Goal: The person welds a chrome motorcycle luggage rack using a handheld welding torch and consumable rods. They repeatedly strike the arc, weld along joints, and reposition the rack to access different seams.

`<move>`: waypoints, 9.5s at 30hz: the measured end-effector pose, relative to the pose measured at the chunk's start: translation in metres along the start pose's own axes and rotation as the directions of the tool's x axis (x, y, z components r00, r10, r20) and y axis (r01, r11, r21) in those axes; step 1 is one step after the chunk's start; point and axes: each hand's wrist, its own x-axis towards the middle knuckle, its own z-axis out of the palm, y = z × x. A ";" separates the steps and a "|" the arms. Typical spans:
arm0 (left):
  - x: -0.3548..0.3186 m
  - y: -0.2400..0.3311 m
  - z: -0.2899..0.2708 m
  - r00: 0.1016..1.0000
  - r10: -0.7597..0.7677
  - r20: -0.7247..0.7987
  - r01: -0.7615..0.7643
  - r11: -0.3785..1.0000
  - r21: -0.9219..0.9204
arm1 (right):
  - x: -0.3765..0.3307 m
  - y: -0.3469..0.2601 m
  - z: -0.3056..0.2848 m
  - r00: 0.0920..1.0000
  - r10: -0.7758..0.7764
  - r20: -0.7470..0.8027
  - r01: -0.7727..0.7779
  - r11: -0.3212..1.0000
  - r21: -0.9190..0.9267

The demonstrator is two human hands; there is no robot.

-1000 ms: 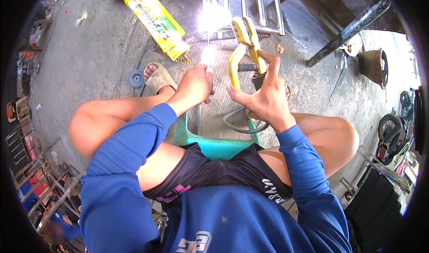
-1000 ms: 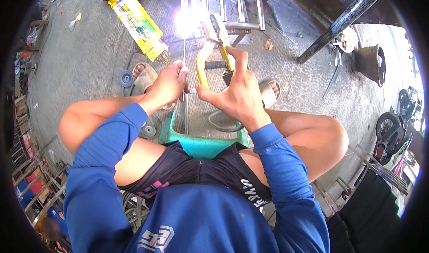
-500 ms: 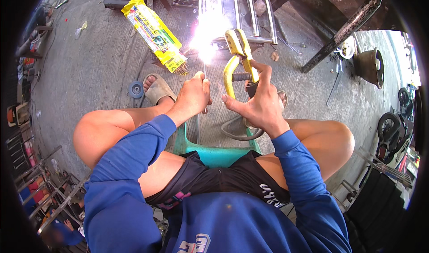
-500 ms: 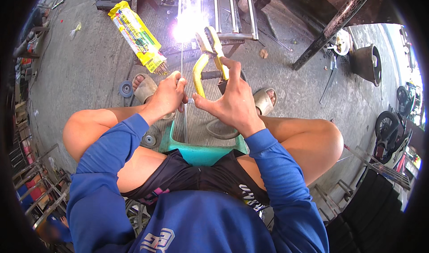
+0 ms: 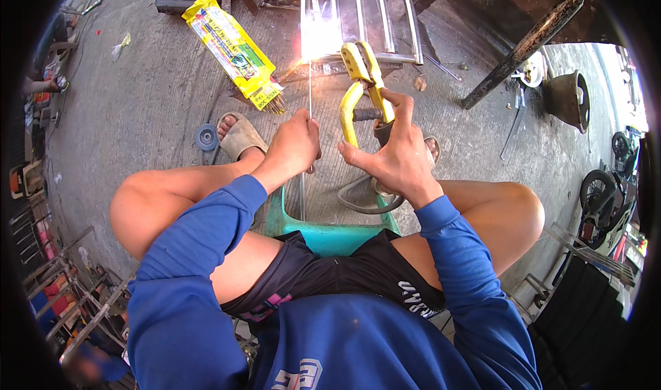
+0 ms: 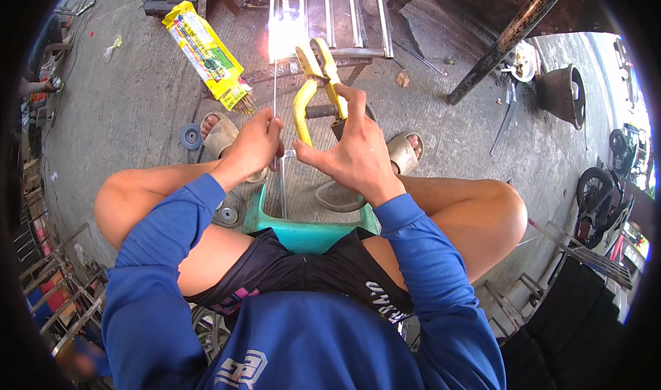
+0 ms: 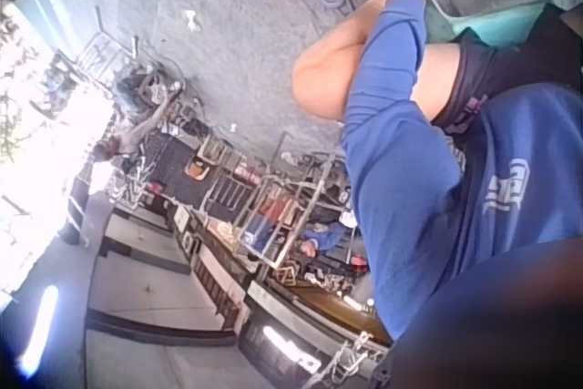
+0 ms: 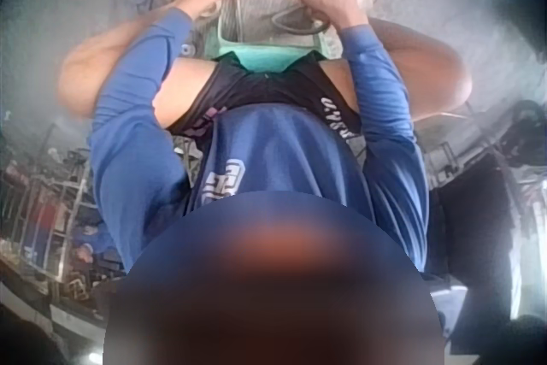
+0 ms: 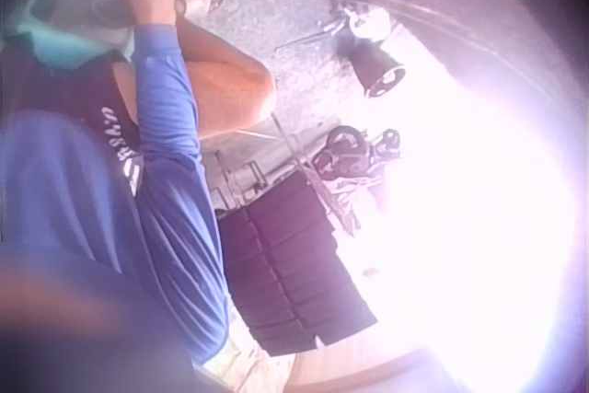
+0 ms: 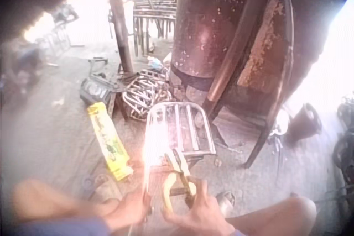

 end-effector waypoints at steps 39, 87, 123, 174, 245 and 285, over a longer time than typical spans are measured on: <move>-0.004 0.012 -0.001 0.986 -0.162 -0.047 0.153 0.976 -0.154 | 0.005 -0.008 0.002 0.996 -0.085 -0.038 0.084 0.996 -0.023; -0.010 0.027 -0.007 0.985 -0.175 -0.014 0.165 0.950 -0.265 | 0.006 -0.011 0.000 0.999 0.016 0.032 -0.015 1.000 -0.018; -0.011 0.027 -0.007 0.988 -0.150 -0.032 0.142 0.975 -0.170 | 0.007 -0.012 0.003 0.999 -0.037 0.020 0.037 0.999 -0.008; 0.002 0.001 0.008 0.988 -0.117 -0.104 0.107 0.990 -0.094 | 0.010 -0.002 0.014 0.985 -0.161 -0.068 0.162 0.987 0.009; 0.000 0.019 0.010 0.964 -0.262 0.057 0.264 0.898 -0.352 | 0.014 -0.009 0.011 0.998 -0.002 0.059 0.000 0.999 0.035; -0.003 0.019 0.015 0.962 -0.267 0.051 0.252 0.807 -0.534 | 0.015 -0.006 0.014 0.998 0.023 0.062 -0.020 0.999 -0.042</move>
